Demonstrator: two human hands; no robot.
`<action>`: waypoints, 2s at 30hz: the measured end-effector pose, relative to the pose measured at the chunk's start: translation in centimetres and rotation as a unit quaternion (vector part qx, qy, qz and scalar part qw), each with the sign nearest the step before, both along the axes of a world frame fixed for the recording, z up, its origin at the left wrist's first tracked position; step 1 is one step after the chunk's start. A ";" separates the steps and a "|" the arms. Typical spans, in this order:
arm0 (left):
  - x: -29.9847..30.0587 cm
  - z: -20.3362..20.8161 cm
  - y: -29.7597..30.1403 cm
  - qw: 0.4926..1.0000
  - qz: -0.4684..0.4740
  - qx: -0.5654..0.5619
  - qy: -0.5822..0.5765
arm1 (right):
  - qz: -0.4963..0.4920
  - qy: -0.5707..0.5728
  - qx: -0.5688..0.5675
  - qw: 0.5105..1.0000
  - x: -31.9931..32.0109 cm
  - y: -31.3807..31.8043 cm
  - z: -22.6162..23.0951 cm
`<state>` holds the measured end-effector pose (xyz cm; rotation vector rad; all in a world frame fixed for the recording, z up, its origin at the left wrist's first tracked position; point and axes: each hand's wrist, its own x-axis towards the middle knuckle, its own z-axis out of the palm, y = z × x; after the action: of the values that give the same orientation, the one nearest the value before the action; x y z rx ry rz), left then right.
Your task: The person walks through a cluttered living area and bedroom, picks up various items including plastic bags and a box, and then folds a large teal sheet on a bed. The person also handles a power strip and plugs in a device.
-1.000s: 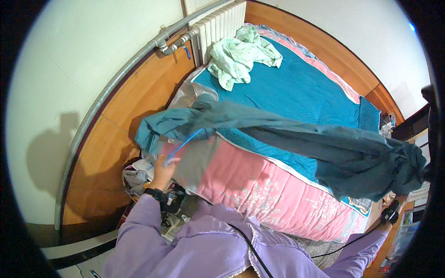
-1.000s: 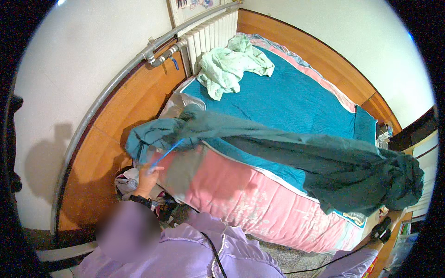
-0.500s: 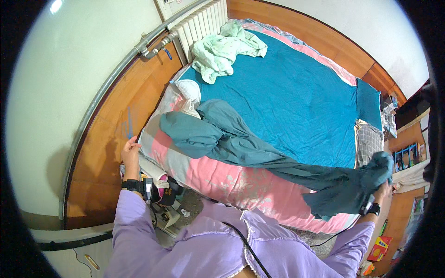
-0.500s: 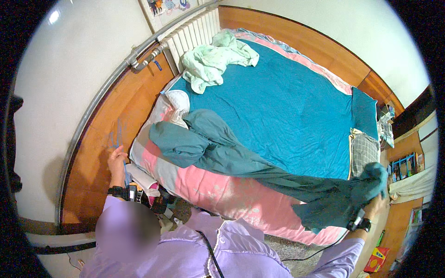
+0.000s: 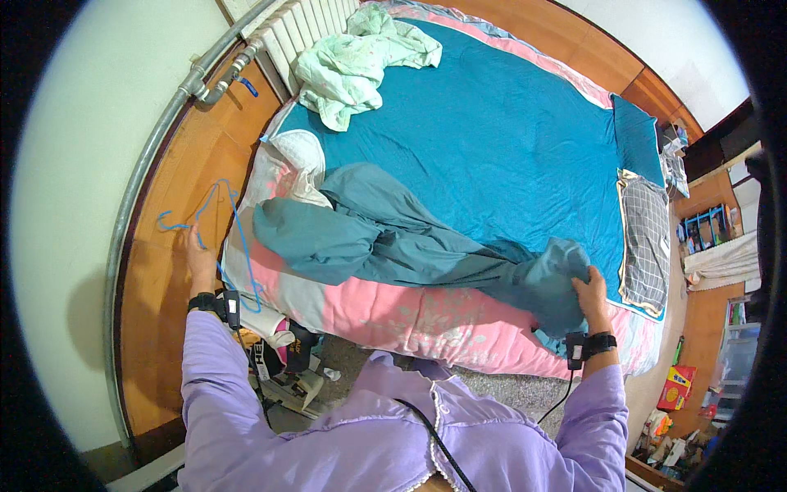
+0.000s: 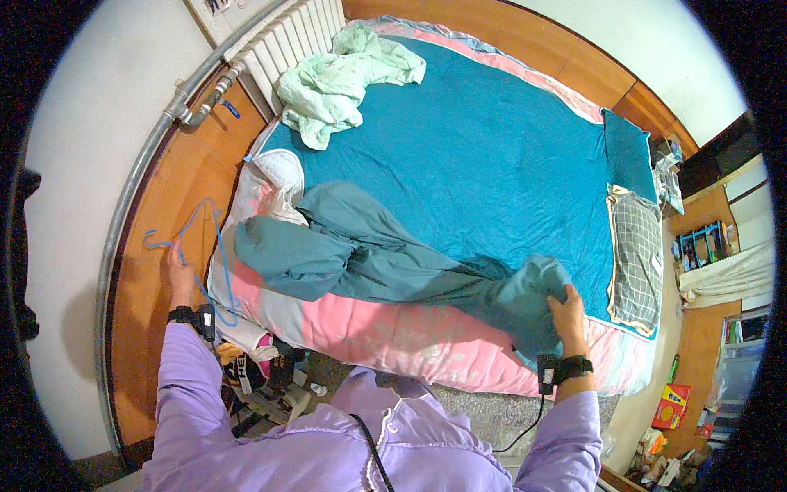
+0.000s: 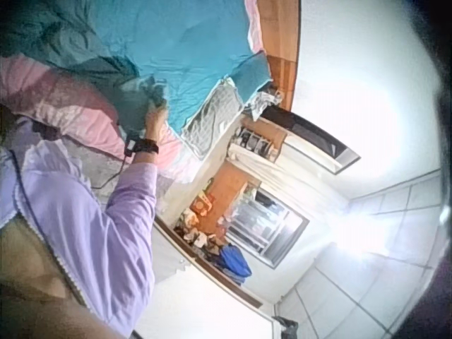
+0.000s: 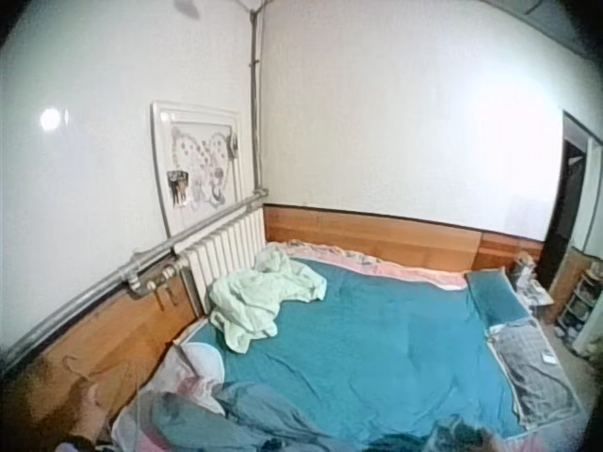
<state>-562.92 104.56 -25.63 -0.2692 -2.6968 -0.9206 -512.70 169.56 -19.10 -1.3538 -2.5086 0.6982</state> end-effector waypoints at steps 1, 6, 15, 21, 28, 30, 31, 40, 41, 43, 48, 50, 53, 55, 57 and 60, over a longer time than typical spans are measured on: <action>-0.2 -0.6 -0.5 0.998 -0.022 -0.055 0.038 | 0.018 -0.018 0.013 1.000 -1.0 -1.0 -0.6; 0.9 -2.2 -0.6 0.940 -0.007 0.148 -0.306 | 0.046 -0.018 -0.081 0.995 -7.0 -6.3 -3.6; 11.4 -0.8 12.0 0.717 -0.051 0.433 -0.544 | 0.172 -0.040 -0.085 0.981 -19.9 -9.7 -12.3; 17.5 -4.0 19.0 0.604 -0.049 0.429 -0.669 | 0.214 -0.304 -0.111 0.922 -22.5 -11.1 -17.0; 22.4 -7.5 23.0 0.482 -0.026 0.458 -0.747 | 0.319 -0.212 -0.320 0.866 -18.3 -11.7 -12.5; 22.9 -7.8 24.6 0.477 -0.008 0.454 -0.752 | 0.315 -0.193 -0.359 0.857 -17.0 -12.1 -10.1; 23.1 -7.8 25.5 0.481 -0.033 0.458 -0.746 | 0.308 -0.195 -0.375 0.852 -16.5 -12.3 -8.9; 26.0 -8.0 29.5 0.599 0.022 0.414 -0.685 | 0.197 0.175 -0.385 0.884 -12.3 -6.4 1.0; 26.1 -7.6 29.1 0.595 0.015 0.443 -0.670 | 0.182 0.233 -0.335 0.895 -11.2 -3.8 2.1; 26.5 -6.0 27.7 0.570 -0.016 0.495 -0.656 | 0.068 0.331 -0.297 0.893 -8.5 1.6 3.8; 27.9 -1.4 25.7 0.589 -0.047 0.468 -0.657 | -0.033 0.234 0.154 0.959 2.3 12.3 5.5; 29.2 -0.6 26.2 0.621 -0.062 0.420 -0.659 | -0.148 0.309 -0.010 0.939 5.5 13.6 5.2; 31.6 -0.6 27.3 0.625 -0.094 0.451 -0.630 | -0.101 0.272 -0.199 0.936 9.0 13.4 5.8; 32.9 -0.8 27.5 0.622 -0.097 0.413 -0.658 | 0.004 0.167 -0.207 0.964 10.4 11.6 6.1; 33.7 -0.9 27.2 0.622 -0.115 0.330 -0.700 | 0.019 -0.006 -0.175 0.984 10.2 10.0 6.4; 34.4 -1.1 25.9 0.593 -0.120 0.283 -0.745 | 0.026 0.034 -0.245 0.969 10.3 7.0 7.2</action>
<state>-528.54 130.49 -26.71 0.6275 -3.1917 -3.0942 -502.43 176.60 -11.88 -1.3705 -2.4167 1.4215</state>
